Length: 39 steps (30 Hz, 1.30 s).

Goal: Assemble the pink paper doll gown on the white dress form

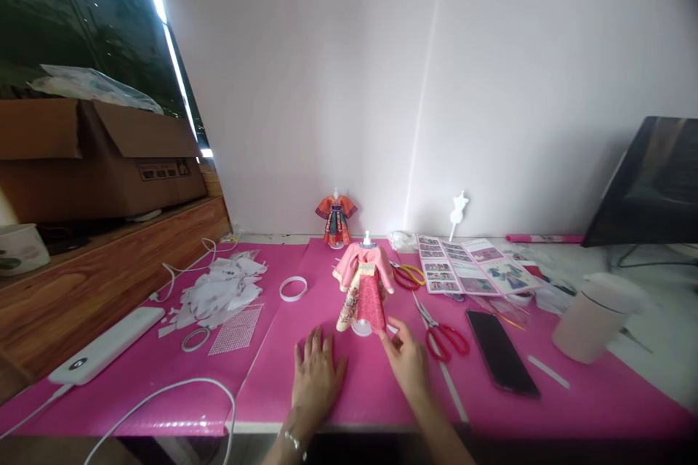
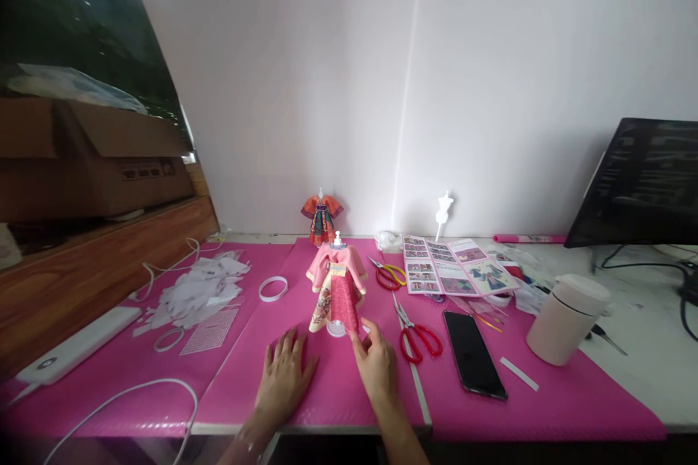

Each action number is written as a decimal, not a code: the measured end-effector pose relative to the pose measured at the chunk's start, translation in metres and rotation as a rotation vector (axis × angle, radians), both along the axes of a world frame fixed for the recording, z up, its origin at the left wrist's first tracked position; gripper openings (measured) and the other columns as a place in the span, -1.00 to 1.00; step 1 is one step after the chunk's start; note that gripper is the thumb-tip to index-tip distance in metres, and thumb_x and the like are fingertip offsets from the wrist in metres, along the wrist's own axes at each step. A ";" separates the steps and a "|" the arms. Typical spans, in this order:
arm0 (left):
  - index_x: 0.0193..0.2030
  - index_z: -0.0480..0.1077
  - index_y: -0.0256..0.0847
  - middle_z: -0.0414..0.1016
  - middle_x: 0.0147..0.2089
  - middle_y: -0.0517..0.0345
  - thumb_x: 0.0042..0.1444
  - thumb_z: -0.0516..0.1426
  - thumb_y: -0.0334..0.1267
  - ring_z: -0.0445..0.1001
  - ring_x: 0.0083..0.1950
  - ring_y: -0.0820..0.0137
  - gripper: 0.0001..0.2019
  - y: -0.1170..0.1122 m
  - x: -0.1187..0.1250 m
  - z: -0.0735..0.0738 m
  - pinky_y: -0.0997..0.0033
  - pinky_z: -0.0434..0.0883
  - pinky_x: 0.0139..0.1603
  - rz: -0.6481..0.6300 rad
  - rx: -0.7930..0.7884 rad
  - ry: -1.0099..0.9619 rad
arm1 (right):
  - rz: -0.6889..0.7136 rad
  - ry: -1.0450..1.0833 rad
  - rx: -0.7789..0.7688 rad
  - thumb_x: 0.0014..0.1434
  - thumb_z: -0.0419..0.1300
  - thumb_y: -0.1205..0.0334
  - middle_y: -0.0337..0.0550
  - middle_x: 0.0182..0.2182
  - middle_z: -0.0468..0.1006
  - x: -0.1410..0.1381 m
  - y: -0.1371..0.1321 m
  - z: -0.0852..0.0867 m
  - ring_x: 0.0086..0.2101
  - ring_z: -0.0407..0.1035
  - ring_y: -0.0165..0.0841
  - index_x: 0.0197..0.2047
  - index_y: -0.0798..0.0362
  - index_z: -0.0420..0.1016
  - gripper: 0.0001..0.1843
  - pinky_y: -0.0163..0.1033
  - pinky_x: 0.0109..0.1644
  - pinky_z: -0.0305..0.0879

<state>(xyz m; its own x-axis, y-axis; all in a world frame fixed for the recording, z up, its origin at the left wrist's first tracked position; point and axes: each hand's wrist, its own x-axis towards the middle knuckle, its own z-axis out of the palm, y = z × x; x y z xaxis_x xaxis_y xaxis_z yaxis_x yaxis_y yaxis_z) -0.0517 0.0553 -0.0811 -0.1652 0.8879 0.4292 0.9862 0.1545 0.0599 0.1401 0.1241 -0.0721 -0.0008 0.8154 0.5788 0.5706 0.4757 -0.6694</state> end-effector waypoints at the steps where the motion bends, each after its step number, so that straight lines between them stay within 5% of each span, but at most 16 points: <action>1: 0.21 0.40 -0.38 0.38 0.29 -0.30 0.27 0.04 -0.20 0.31 0.32 -0.03 -0.56 -0.001 0.001 0.004 -0.22 0.17 0.32 0.003 -0.017 -0.014 | 0.013 0.073 0.030 0.29 0.11 -0.04 -0.18 -0.56 0.56 0.001 -0.001 0.002 -0.54 0.48 -0.28 -0.08 0.13 0.53 -0.60 -0.29 -0.48 0.26; 7: 0.22 0.38 -0.38 0.36 0.30 -0.30 0.28 0.05 -0.19 0.29 0.34 0.00 -0.55 -0.005 0.004 0.016 -0.18 0.16 0.34 0.005 -0.054 -0.053 | 0.064 0.229 0.119 0.29 0.12 0.02 -0.09 -0.44 0.59 0.014 -0.004 0.042 -0.44 0.47 -0.32 -0.31 0.07 0.51 -0.69 -0.28 -0.35 0.37; 12: 0.22 0.40 -0.30 0.37 0.31 -0.22 0.27 0.03 -0.15 0.32 0.32 0.01 -0.55 -0.003 -0.005 0.001 -0.20 0.17 0.33 -0.014 -0.018 -0.036 | 0.127 0.225 0.273 0.25 0.19 0.12 -0.15 -0.41 0.59 0.023 0.021 0.139 -0.40 0.44 -0.35 -0.33 0.05 0.56 -0.79 -0.27 -0.27 0.33; 15: 0.22 0.41 -0.29 0.39 0.30 -0.20 0.24 0.04 -0.15 0.34 0.31 0.00 -0.54 -0.002 -0.011 -0.011 -0.20 0.18 0.33 -0.013 0.011 -0.007 | 0.165 -0.001 0.233 0.23 0.22 0.12 -0.20 -0.44 0.60 0.009 0.048 0.199 -0.45 0.44 -0.38 -0.35 0.03 0.60 -0.79 -0.30 -0.32 0.29; 18: 0.23 0.41 -0.23 0.38 0.31 -0.14 0.23 0.04 -0.15 0.34 0.31 0.04 -0.54 -0.001 -0.018 -0.022 -0.15 0.20 0.33 -0.015 0.025 0.018 | 0.062 -0.268 0.232 0.18 0.26 -0.07 -0.19 -0.50 0.59 -0.016 0.073 0.236 -0.49 0.45 -0.34 -0.36 0.02 0.61 -0.68 -0.30 -0.41 0.22; 21: 0.20 0.45 -0.17 0.42 0.29 -0.10 0.21 0.08 -0.12 0.36 0.29 0.05 -0.55 0.002 -0.027 -0.034 -0.10 0.26 0.29 -0.009 0.026 0.027 | 0.005 -0.455 0.222 0.06 0.30 -0.24 -0.21 -0.67 0.47 -0.037 0.086 0.249 -0.62 0.36 -0.34 -0.54 0.00 0.55 -0.54 -0.29 -0.52 0.08; 28: 0.21 0.43 -0.11 0.41 0.29 -0.08 0.20 0.10 -0.10 0.35 0.28 0.01 -0.55 0.003 -0.039 -0.056 -0.13 0.31 0.23 -0.074 0.073 0.063 | 0.107 -0.409 0.199 0.02 0.42 0.05 -0.35 -0.75 0.38 -0.045 0.094 0.258 -0.69 0.26 -0.46 -0.64 -0.02 0.53 -0.67 -0.33 -0.57 -0.05; 34: 0.25 0.37 -0.14 0.37 0.32 -0.11 0.22 0.08 -0.11 0.33 0.31 0.02 -0.53 -0.001 -0.034 -0.052 -0.13 0.26 0.26 -0.093 0.089 0.063 | 0.291 -0.321 0.151 0.03 0.38 0.22 -0.42 -0.70 0.47 -0.037 0.110 0.278 -0.65 0.29 -0.52 -0.57 0.03 0.62 -0.82 -0.39 -0.53 0.02; 39: 0.24 0.38 -0.23 0.39 0.30 -0.18 0.22 0.06 -0.13 0.32 0.30 -0.01 -0.53 -0.003 -0.024 -0.042 -0.18 0.21 0.28 -0.077 0.117 0.054 | 0.360 -0.338 0.164 0.07 0.32 0.31 -0.43 -0.62 0.56 -0.036 0.122 0.275 -0.61 0.35 -0.54 -0.48 -0.01 0.67 -0.88 -0.41 -0.52 0.08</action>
<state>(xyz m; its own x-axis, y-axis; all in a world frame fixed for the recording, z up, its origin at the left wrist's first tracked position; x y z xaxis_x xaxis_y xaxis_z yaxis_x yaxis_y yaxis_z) -0.0758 0.0528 -0.1231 -0.0728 0.8406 0.5367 0.9971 0.0736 0.0200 0.1042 0.2464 0.2032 -0.4739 0.6273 0.6180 0.5225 0.7652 -0.3760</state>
